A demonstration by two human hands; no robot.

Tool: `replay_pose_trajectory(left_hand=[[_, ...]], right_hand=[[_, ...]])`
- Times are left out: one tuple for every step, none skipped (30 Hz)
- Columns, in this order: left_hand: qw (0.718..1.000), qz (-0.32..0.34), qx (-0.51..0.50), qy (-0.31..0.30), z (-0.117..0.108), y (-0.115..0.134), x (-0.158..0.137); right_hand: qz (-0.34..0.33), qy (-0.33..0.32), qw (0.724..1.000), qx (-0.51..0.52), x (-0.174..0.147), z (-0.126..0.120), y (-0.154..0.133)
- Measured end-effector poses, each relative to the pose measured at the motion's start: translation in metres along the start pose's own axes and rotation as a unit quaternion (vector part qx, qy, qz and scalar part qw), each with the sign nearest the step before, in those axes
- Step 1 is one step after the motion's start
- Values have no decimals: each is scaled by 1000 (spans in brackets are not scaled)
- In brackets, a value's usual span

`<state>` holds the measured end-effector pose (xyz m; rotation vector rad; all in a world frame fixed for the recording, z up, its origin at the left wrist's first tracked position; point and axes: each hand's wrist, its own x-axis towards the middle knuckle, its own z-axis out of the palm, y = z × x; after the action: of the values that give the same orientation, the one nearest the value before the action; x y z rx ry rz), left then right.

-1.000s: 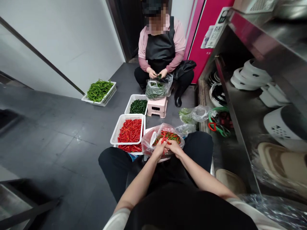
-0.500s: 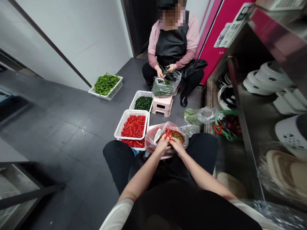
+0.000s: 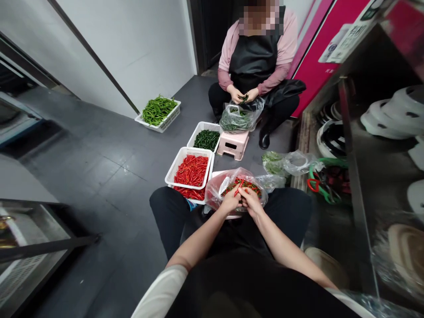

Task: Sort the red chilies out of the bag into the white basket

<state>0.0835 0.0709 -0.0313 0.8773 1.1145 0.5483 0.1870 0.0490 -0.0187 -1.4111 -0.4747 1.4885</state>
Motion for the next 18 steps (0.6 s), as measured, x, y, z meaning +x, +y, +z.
replay_pose_trajectory(left_hand=[[1000,2,19,6,0,1,-1],[999,1,35,12,-1,2,-1],[999,1,45,15,-1,3,-2],[999,3,47,16,-1,4,-2],[999,6,42,14,-1,5,-3],[999,7,30,12,-1,5,-4],[1000,5,16,10,-1,6,-5],[1000,0,1,7,-1,6,-6],[1000,-7,-11,4,0,6,-7],[1000,-16,-19,-1,-1,6,-7],[999,-26,-20,-8,-1,5,-7],[999,-36,-12,-18,-2,5,-6],[999,-46,8,-27,-3,4,-5],[997,-54,35,-36,-4,4,-4],[995,-55,68,-41,-5,4,-4],[993,-44,106,-42,-6,5,-4],[988,-18,146,-35,-8,7,-5],[982,21,187,-20,-9,9,-7]], right_hand=[[7,-7,1000,-1,0,0,-1],[16,-16,1000,3,1,-1,-1],[26,-29,999,12,3,-2,-2],[36,-43,998,22,4,-2,-2],[42,-55,997,33,5,-3,-3],[43,-64,996,43,6,-4,-3],[38,-67,996,49,7,-4,-2],[28,-63,996,49,6,-3,-2],[14,-53,997,46,6,-2,0],[-3,-35,999,42,5,-1,1],[-18,-12,999,36,4,-1,3],[-28,9,999,29,4,0,4],[-29,24,999,20,3,0,5],[-22,30,999,12,4,-1,5],[-11,27,1000,5,4,-2,5],[-2,21,1000,-1,5,-4,4],[2,18,1000,-5,6,-7,3],[0,17,1000,-5,7,-9,1]])
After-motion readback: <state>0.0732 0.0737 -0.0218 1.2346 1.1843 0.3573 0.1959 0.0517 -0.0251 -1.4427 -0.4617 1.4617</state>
